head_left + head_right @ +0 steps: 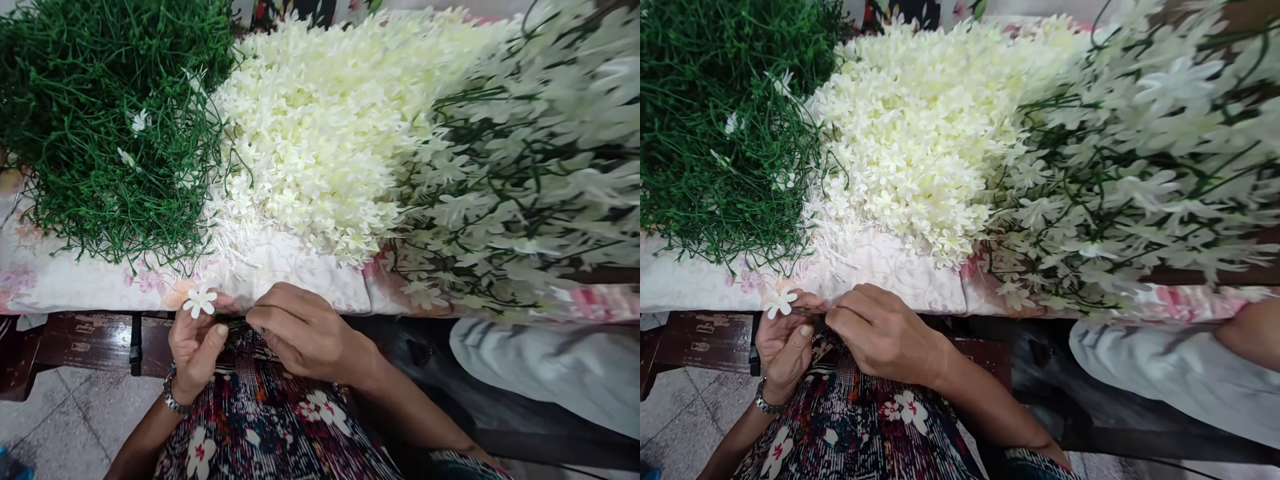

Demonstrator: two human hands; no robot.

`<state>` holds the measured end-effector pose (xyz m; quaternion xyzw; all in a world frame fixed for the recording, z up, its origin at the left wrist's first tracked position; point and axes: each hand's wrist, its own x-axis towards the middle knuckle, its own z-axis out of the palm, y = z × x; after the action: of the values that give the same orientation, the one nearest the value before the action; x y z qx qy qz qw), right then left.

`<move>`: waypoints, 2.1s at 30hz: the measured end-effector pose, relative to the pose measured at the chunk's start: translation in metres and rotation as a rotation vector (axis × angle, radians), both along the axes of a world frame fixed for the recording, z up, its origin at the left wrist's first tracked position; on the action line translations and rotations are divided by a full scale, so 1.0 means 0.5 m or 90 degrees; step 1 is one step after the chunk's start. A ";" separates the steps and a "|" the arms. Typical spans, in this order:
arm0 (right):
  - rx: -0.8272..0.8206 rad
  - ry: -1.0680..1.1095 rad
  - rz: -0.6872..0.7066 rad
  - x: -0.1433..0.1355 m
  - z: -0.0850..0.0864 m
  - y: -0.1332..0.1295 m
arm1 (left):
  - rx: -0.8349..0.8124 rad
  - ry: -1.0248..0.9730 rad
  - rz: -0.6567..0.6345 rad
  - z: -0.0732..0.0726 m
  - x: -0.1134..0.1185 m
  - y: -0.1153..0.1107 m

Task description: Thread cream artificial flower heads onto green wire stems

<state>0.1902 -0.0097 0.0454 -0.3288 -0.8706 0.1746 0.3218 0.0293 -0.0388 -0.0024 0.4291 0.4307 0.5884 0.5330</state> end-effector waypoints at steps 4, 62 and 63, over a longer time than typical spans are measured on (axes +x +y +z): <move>-0.015 0.040 -0.014 0.007 0.004 0.001 | 0.073 0.082 0.059 0.001 0.001 0.009; 0.129 -0.252 -0.286 -0.047 -0.070 0.047 | -0.127 0.127 0.142 0.016 -0.012 0.040; 0.113 -0.229 -0.281 -0.042 -0.069 0.042 | -0.121 0.127 0.144 0.016 -0.012 0.042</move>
<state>0.1690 0.0114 0.0109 -0.5065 -0.8329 -0.0375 0.2199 0.0236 -0.0178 0.0056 0.3817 0.5804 0.5558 0.4566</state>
